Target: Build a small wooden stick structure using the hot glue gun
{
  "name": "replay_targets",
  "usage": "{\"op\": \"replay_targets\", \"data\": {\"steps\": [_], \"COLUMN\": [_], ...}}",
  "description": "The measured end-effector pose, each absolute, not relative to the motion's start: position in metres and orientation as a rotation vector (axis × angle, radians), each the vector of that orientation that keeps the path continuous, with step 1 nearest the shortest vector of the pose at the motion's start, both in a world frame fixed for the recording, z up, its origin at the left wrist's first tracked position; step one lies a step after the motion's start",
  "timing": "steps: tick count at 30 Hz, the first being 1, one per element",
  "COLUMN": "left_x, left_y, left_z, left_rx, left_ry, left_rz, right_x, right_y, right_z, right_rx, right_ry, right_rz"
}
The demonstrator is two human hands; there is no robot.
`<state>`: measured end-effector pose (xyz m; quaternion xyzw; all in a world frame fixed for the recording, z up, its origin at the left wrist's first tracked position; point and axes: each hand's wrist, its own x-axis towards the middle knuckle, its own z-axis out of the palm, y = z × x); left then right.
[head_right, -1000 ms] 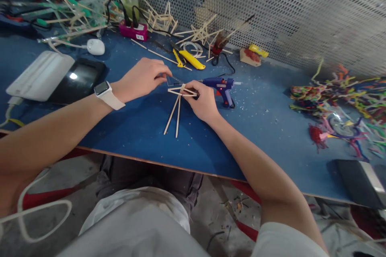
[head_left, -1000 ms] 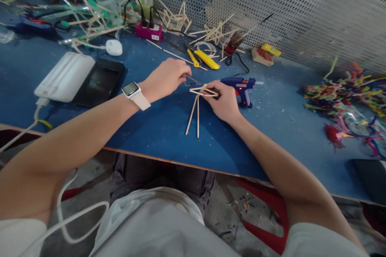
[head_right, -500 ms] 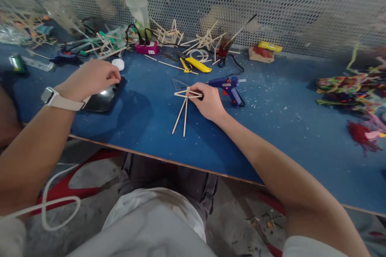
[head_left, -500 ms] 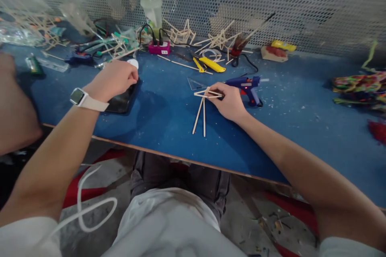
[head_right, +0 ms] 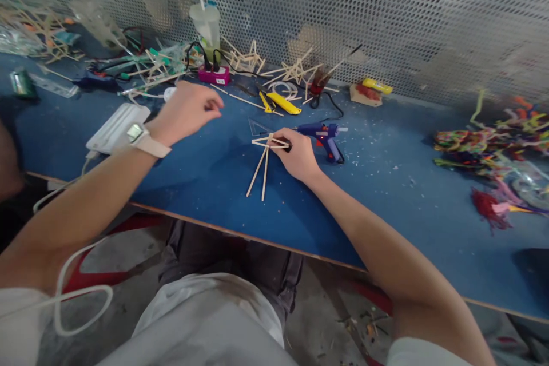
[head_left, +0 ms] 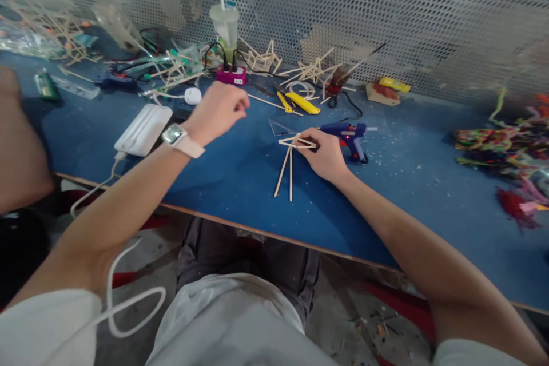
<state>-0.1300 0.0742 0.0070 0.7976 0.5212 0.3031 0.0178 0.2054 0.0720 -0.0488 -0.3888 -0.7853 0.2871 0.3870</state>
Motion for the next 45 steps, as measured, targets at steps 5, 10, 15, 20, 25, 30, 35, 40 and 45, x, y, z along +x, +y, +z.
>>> {"op": "replay_targets", "data": {"steps": [5,10,15,20,25,30,35,40,45], "left_x": [-0.062,-0.054,-0.052,-0.045,-0.054,-0.064,-0.049,-0.037,-0.035], "left_y": [0.102,0.093,0.088,0.086,0.094,0.100,0.093,0.086,0.082], "left_z": [-0.005,-0.024,-0.030,-0.026,-0.026,-0.029,-0.034,-0.041,-0.041], "left_rx": [2.503,2.472,2.497,2.563,2.434,2.412,2.370,2.296,2.293], "left_ry": [1.424,1.311,1.276,1.283,1.430,1.453,1.270,1.031,0.996], "left_rz": [0.919,0.894,0.828,0.764,0.851,0.973,0.952,0.898,0.867], "right_x": [0.207,0.210,0.211,0.213,0.214,0.214,0.214,0.214,0.213], "right_y": [0.071,0.069,0.068,0.068,0.067,0.067,0.067,0.067,0.066], "right_z": [-0.047,-0.048,-0.048,-0.049,-0.049,-0.048,-0.049,-0.049,-0.047], "right_rx": [-1.022,-1.071,-1.091,-1.119,-1.146,-1.131,-1.119,-1.130,-1.130], "right_ry": [-2.004,-1.992,-1.955,-1.956,-1.958,-1.980,-1.972,-1.937,-1.965], "right_rz": [0.722,0.745,0.754,0.736,0.692,0.681,0.712,0.742,0.726]}}
